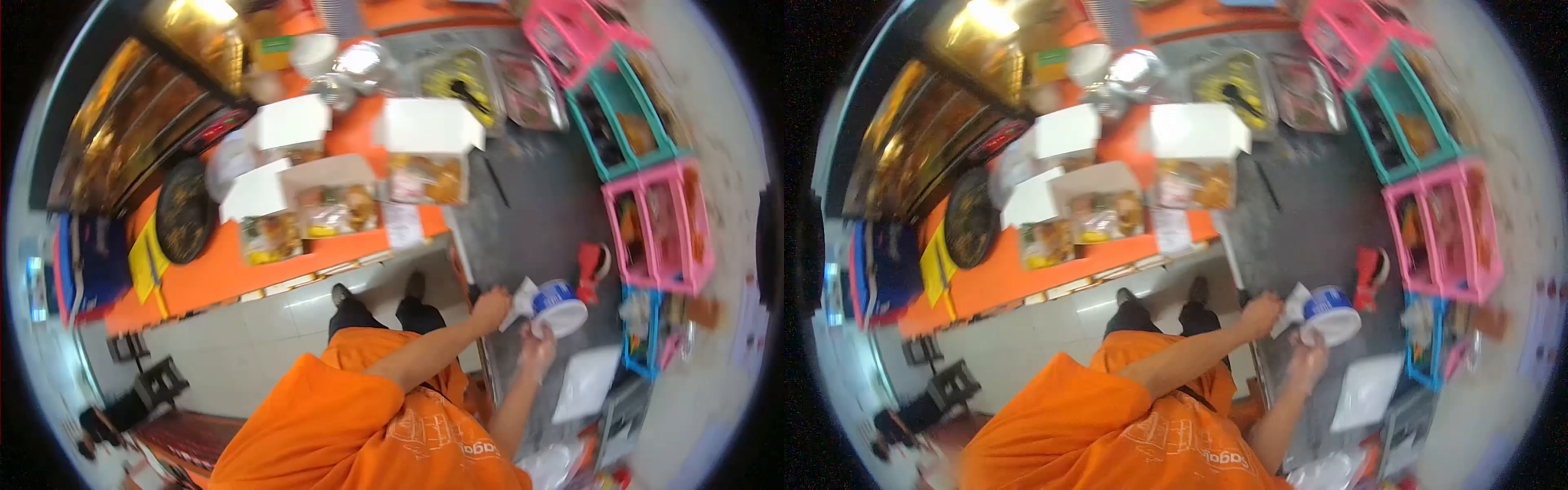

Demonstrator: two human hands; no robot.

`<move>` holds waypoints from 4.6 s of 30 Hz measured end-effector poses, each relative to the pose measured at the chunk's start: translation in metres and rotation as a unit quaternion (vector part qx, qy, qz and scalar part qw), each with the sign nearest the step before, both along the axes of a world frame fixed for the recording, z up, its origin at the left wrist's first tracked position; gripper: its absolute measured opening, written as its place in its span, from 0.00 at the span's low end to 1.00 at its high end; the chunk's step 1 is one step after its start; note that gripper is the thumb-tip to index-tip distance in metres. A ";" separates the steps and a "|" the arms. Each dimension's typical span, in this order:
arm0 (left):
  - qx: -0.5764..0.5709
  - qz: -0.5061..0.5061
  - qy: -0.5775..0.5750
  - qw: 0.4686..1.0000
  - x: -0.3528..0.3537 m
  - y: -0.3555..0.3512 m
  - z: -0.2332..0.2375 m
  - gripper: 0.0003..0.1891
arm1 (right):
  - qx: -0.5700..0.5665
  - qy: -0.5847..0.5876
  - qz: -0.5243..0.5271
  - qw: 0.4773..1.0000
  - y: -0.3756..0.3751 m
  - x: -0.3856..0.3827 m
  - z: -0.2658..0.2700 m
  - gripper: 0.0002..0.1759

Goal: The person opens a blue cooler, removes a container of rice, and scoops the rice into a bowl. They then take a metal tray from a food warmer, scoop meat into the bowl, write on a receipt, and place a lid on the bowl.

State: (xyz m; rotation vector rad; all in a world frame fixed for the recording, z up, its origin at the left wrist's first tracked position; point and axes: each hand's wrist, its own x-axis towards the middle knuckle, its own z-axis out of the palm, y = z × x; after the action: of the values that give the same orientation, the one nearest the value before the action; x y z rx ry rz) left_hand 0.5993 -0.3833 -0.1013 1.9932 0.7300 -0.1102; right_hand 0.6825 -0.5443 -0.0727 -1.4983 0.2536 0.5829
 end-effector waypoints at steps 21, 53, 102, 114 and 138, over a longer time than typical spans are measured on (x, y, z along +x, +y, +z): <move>0.380 0.334 0.237 0.829 -0.521 0.556 0.062 0.27 | -0.016 -0.139 0.356 0.924 0.461 -0.267 0.181 0.26; 0.137 0.730 0.030 0.669 -0.845 0.340 0.068 0.22 | -0.303 -0.632 0.703 0.120 0.678 -0.432 0.020 0.18; -0.050 0.788 -0.190 0.584 -1.081 0.351 0.129 0.10 | 0.053 -0.931 0.339 -0.124 0.859 -1.090 0.302 0.09; 0.033 0.602 -0.349 0.718 -1.061 0.518 0.263 0.14 | 0.079 -0.596 0.526 0.601 0.855 -0.932 0.332 0.20; 0.074 0.559 -0.457 0.688 -1.007 0.701 0.318 0.20 | 0.428 -0.019 0.443 0.787 0.874 -0.918 0.342 0.08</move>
State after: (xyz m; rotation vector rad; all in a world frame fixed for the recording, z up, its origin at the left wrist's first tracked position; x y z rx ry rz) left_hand -0.4073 0.3180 0.2167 1.1255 1.1090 1.5853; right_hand -0.2353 0.3301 0.2692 -0.6372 -0.7348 1.2078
